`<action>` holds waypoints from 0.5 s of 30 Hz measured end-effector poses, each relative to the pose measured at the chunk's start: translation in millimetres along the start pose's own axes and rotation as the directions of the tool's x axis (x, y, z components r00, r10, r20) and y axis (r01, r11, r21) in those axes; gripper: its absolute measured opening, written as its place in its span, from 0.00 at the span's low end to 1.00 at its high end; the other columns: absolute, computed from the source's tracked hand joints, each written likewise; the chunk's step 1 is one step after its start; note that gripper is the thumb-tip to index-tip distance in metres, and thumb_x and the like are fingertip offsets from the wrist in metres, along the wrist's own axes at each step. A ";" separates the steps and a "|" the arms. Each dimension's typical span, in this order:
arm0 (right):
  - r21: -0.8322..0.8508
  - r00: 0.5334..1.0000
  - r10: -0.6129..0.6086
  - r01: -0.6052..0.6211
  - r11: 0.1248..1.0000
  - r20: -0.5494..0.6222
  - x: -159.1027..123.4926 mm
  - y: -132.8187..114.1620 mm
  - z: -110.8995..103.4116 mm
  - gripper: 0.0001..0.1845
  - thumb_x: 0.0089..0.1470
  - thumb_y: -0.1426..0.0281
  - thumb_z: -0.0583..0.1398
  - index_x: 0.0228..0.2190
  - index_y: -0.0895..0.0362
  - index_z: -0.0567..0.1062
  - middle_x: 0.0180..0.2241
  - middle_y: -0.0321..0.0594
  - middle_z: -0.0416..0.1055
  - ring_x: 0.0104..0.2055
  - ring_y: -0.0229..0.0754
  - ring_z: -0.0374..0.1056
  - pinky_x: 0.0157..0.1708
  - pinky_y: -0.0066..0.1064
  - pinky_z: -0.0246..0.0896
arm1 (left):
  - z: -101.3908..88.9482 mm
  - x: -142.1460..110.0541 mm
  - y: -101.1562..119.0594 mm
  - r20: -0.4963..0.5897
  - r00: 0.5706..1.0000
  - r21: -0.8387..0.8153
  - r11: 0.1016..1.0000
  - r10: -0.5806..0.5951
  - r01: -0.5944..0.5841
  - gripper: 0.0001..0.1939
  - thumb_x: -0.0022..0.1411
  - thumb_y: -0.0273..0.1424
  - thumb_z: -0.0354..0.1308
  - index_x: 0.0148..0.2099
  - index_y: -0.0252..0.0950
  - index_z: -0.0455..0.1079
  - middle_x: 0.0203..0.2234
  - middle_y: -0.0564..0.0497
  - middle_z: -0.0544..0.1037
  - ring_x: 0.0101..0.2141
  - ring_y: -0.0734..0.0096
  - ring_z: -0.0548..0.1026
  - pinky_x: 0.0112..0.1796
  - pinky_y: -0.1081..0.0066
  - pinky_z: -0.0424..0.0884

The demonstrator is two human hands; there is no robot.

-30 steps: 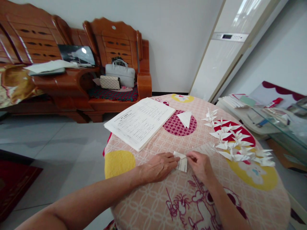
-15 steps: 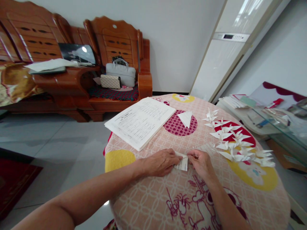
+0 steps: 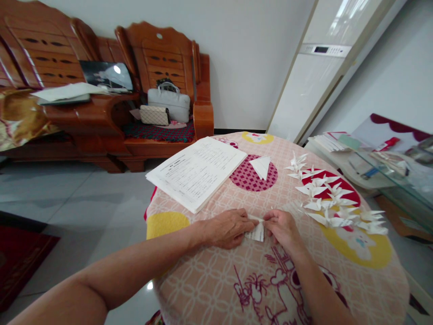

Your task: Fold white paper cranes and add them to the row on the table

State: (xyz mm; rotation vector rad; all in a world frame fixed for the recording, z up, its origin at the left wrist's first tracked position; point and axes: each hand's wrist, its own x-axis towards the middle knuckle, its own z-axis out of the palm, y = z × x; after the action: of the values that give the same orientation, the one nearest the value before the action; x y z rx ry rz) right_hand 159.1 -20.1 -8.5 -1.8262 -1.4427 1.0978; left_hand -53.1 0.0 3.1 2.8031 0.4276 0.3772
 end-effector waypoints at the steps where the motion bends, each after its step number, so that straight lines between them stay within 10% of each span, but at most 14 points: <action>1: 0.025 0.999 0.041 -0.041 0.999 0.020 -0.6 -0.5 0.3 0.06 0.41 0.70 0.58 0.27 0.56 0.71 0.12 0.28 0.66 0.09 0.32 0.57 0.09 0.22 0.47 | 0.5 -0.2 0.2 0.000 1.000 0.001 1.000 -0.001 0.001 0.08 0.55 0.22 0.53 0.39 0.36 0.64 0.38 0.47 0.76 0.38 0.64 0.70 0.48 0.65 0.66; 15: 0.149 0.966 0.206 -0.229 0.962 0.155 -2.7 -6.4 1.2 0.08 0.42 0.69 0.60 0.19 0.55 0.65 0.09 0.28 0.65 0.05 0.32 0.54 0.04 0.21 0.44 | -0.6 0.3 2.1 0.026 1.000 0.035 0.999 0.003 -0.004 0.07 0.56 0.22 0.53 0.38 0.35 0.64 0.38 0.46 0.76 0.38 0.64 0.70 0.48 0.65 0.65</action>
State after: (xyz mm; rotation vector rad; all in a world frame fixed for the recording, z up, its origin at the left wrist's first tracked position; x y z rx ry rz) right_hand 154.7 -21.1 -3.1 -1.8520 -1.2023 1.4348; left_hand -52.4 -1.7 4.4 2.8403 0.4271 0.3367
